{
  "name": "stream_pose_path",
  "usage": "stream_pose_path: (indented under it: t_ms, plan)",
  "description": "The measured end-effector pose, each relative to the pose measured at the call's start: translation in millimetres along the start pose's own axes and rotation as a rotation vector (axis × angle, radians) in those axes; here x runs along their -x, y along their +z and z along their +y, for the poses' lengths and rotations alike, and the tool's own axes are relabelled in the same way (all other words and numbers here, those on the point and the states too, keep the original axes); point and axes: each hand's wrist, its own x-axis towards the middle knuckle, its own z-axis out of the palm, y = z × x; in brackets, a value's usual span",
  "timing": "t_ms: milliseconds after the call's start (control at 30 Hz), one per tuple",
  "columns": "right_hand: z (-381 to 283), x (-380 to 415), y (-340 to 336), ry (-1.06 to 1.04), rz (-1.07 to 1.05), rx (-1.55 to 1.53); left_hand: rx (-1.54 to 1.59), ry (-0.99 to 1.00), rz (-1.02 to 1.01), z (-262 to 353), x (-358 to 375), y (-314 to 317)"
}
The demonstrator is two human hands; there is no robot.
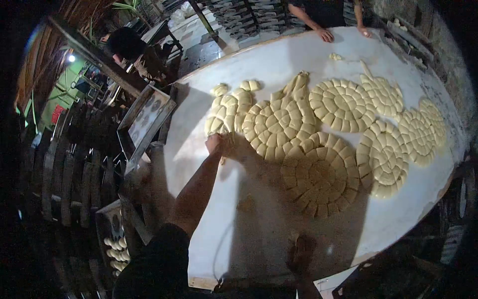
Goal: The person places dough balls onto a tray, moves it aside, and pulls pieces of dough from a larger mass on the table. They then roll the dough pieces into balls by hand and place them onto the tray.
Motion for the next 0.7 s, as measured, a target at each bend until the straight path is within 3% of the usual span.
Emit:
stream_pose_path:
  t_ms: [67,100,133,167,233,300,333,367,400,433,467,500,567,633,667,700]
  plan:
    - [-17.8,-4.0,-11.6,0.002,0.023,0.034,0.468,-0.150,0.132,1.2,-9.2,19.6]
    - [-20.3,-10.0,-11.9,-0.011,0.057,0.083,0.682,-0.261,0.001,-29.9,-39.5,59.7]
    - [-12.1,-9.4,-5.6,-0.002,0.052,0.071,0.667,-0.261,-0.002,-36.5,-43.8,60.6]
    - [-2.3,-1.8,1.2,-0.006,0.035,0.020,1.123,-0.155,-0.051,-39.1,-41.9,56.5]
    - [-3.6,10.7,4.1,0.012,-0.002,-0.035,1.993,-0.521,-0.263,10.3,-4.3,-12.7]
    - [-12.4,-1.5,-1.7,0.132,-0.036,-0.196,2.173,-0.623,-0.552,26.6,-10.2,-35.1]
    - [-13.9,-6.4,-2.6,0.127,-0.016,-0.188,2.234,-0.559,-0.538,27.3,-25.0,-19.2]
    - [-14.0,-10.1,-2.3,0.005,0.066,-0.075,2.244,-0.537,-0.554,20.4,-34.7,-7.5]
    - [-14.5,-13.5,-2.3,-0.115,0.146,0.039,2.198,-0.394,-0.682,4.9,-42.5,3.5]
    - [-17.2,-19.0,-3.6,-0.119,0.161,0.048,2.140,-0.254,-0.801,-8.9,-45.8,18.0]
    - [-20.4,-26.8,-5.4,-0.144,0.196,0.016,2.146,-0.235,-0.808,-18.9,-46.4,40.8]
    - [-23.2,-30.6,-6.0,-0.169,0.230,-0.016,1.807,0.012,-0.380,-29.3,-42.8,64.8]
    - [-17.5,-27.2,-2.4,-0.152,0.214,-0.044,1.075,0.162,0.164,-33.3,-2.1,68.4]
    - [-12.3,-25.8,-0.4,-0.152,0.179,-0.082,0.857,-0.093,0.190,-10.3,92.8,3.3]
    - [-11.9,-29.3,-0.4,-0.170,0.186,-0.122,0.986,-0.278,0.076,2.6,143.2,-37.3]
    - [-9.5,-31.4,0.9,-0.184,0.191,-0.160,0.811,-0.328,0.155,-5.4,170.8,-34.8]
